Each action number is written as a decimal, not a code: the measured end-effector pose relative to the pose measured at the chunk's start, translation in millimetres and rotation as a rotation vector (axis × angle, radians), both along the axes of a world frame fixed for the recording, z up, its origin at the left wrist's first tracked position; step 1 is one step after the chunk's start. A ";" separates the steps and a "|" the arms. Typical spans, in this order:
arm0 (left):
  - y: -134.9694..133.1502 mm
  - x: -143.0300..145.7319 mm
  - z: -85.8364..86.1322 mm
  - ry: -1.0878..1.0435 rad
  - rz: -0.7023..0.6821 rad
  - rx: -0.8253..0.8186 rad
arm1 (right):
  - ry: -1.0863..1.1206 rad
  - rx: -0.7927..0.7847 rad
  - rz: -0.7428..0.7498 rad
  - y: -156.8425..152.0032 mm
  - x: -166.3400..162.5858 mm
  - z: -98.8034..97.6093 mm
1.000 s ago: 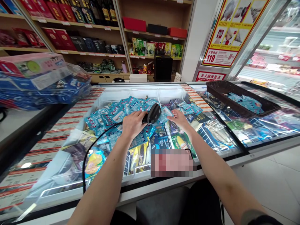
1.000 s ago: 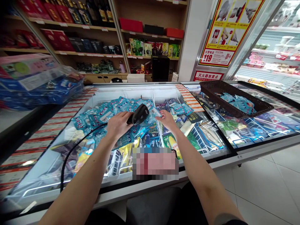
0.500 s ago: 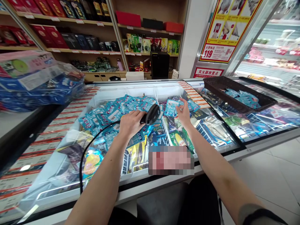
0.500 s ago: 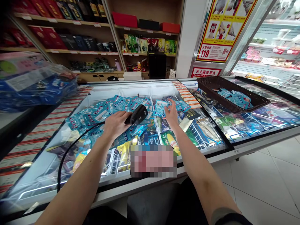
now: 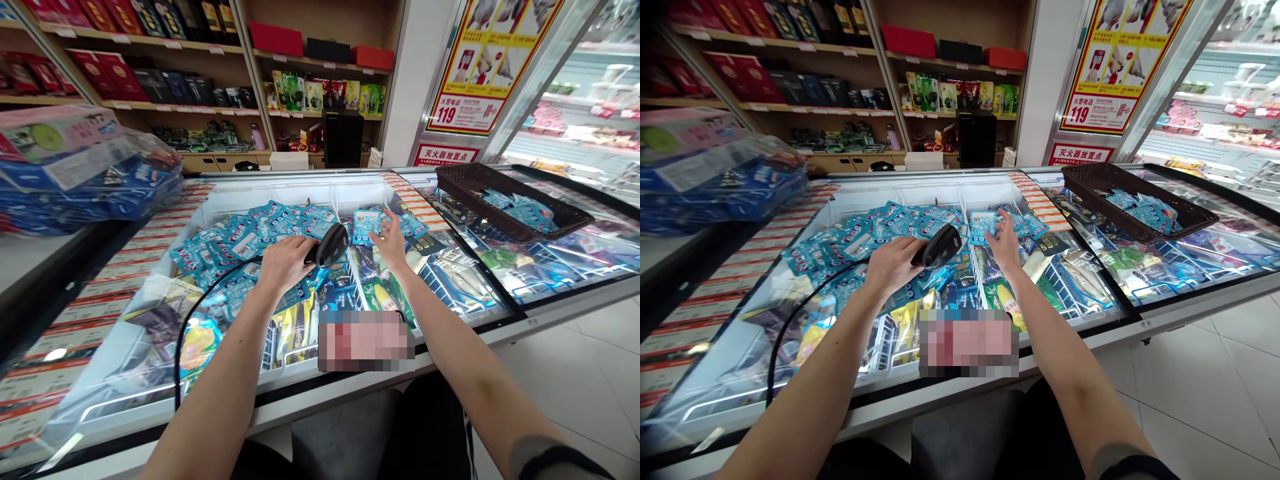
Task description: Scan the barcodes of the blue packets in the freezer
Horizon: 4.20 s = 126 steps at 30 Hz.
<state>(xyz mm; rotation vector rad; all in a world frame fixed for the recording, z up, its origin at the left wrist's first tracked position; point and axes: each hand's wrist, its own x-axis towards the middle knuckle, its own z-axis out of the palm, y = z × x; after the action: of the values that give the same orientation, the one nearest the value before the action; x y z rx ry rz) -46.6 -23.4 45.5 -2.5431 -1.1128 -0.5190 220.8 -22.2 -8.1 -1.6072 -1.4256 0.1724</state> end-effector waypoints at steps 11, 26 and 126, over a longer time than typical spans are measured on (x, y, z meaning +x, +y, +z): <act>0.3 0.0 -0.8 0.002 0.004 -0.022 | 0.023 0.078 0.186 -1.2 -1.5 8.3; 0.0 0.5 -1.9 0.014 -0.002 -0.023 | 0.055 0.121 0.161 -5.5 -4.1 13.0; 4.1 -7.1 -3.4 -0.060 0.084 0.020 | 0.218 0.244 -0.038 2.2 6.5 1.9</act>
<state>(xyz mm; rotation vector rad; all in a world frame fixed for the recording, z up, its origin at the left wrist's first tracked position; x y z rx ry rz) -53.7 -19.2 42.1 -2.4666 -1.2230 -0.5859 227.4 -20.0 -6.2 -1.3703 -1.1987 0.1417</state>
